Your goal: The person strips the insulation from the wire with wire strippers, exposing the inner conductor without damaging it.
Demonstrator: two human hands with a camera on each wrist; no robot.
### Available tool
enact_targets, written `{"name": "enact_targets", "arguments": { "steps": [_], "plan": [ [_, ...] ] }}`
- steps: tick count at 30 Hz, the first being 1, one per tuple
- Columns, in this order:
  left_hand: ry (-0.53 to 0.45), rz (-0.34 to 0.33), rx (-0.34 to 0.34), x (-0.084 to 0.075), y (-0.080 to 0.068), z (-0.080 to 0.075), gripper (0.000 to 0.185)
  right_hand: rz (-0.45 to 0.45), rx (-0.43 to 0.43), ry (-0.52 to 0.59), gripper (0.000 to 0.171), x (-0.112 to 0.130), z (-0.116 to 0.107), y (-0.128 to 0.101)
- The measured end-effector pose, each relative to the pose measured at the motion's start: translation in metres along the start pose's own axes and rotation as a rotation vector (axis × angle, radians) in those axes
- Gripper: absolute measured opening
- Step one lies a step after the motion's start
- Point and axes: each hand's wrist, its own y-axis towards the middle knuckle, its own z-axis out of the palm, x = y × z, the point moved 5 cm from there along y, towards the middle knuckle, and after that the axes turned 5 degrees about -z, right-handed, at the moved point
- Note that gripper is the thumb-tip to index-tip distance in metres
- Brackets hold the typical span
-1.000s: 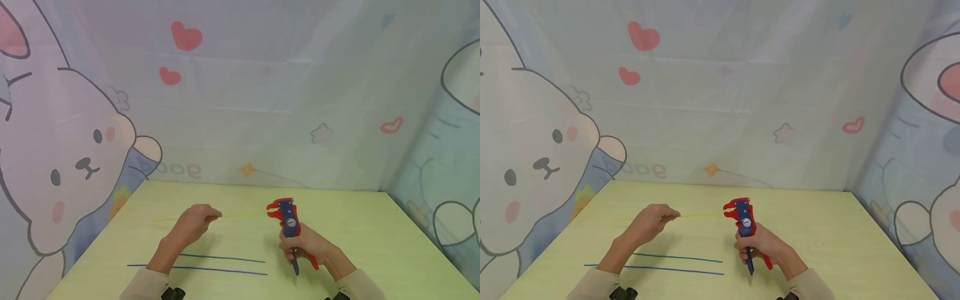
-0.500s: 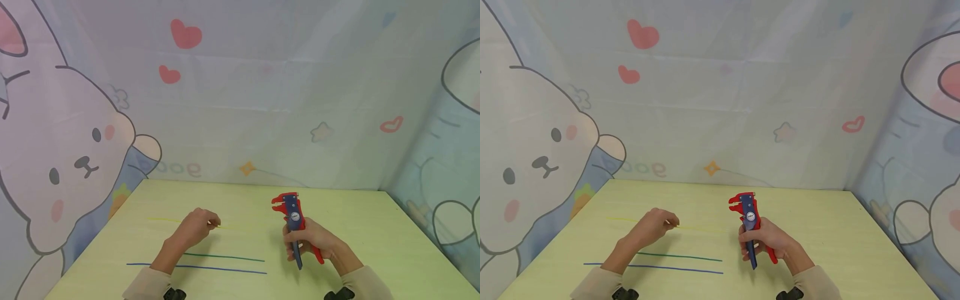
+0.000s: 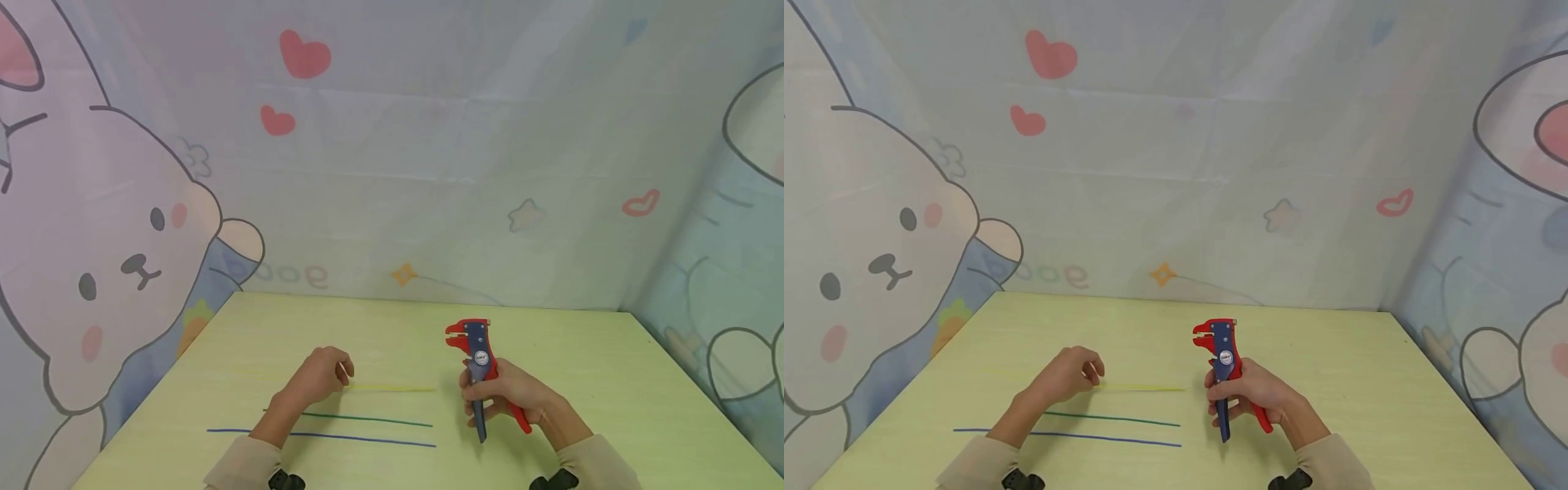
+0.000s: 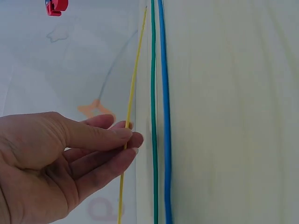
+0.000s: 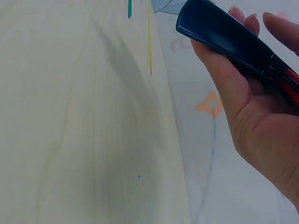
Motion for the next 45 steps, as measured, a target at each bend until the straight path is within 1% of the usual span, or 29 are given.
{"name": "enact_targets", "arguments": {
  "steps": [8,14,20,24,27,32,33,37,41,43,45],
  "plan": [
    [0.006,-0.071,0.04,0.003,0.0,0.003,0.018,0.01,0.017,-0.027,0.028,0.0,0.001,-0.001],
    [-0.014,-0.094,0.054,0.004,-0.002,0.004,0.018,0.027,0.028,-0.047,0.031,0.001,0.003,0.0],
    [-0.075,-0.069,0.081,0.006,-0.002,0.004,0.022,0.043,0.018,-0.046,0.031,-0.001,0.001,0.0],
    [-0.109,-0.056,0.102,0.009,-0.001,0.005,0.024,0.02,0.029,-0.067,0.032,-0.003,0.002,0.001],
    [-0.113,-0.053,0.111,0.011,0.0,0.006,0.024,0.008,0.037,-0.078,0.033,-0.003,0.002,0.001],
    [-0.092,-0.047,0.114,0.012,-0.001,0.005,0.023,0.039,0.031,-0.06,0.029,-0.003,0.002,0.0],
    [-0.086,-0.047,0.113,0.012,-0.001,0.005,0.023,0.034,0.033,-0.063,0.029,-0.003,0.002,0.0],
    [-0.068,-0.049,0.108,0.012,0.0,0.004,0.024,0.053,0.02,-0.056,0.031,-0.004,0.002,-0.001],
    [-0.034,-0.039,0.098,0.012,-0.001,0.003,0.024,0.092,-0.031,-0.056,0.033,-0.007,-0.002,-0.001],
    [-0.016,-0.031,0.09,0.01,-0.001,0.003,0.024,0.11,-0.071,-0.082,0.035,-0.008,-0.005,-0.002],
    [0.003,-0.017,0.08,0.009,-0.001,0.002,0.023,0.134,-0.119,-0.137,0.035,-0.009,-0.009,-0.003]
  ]
}}
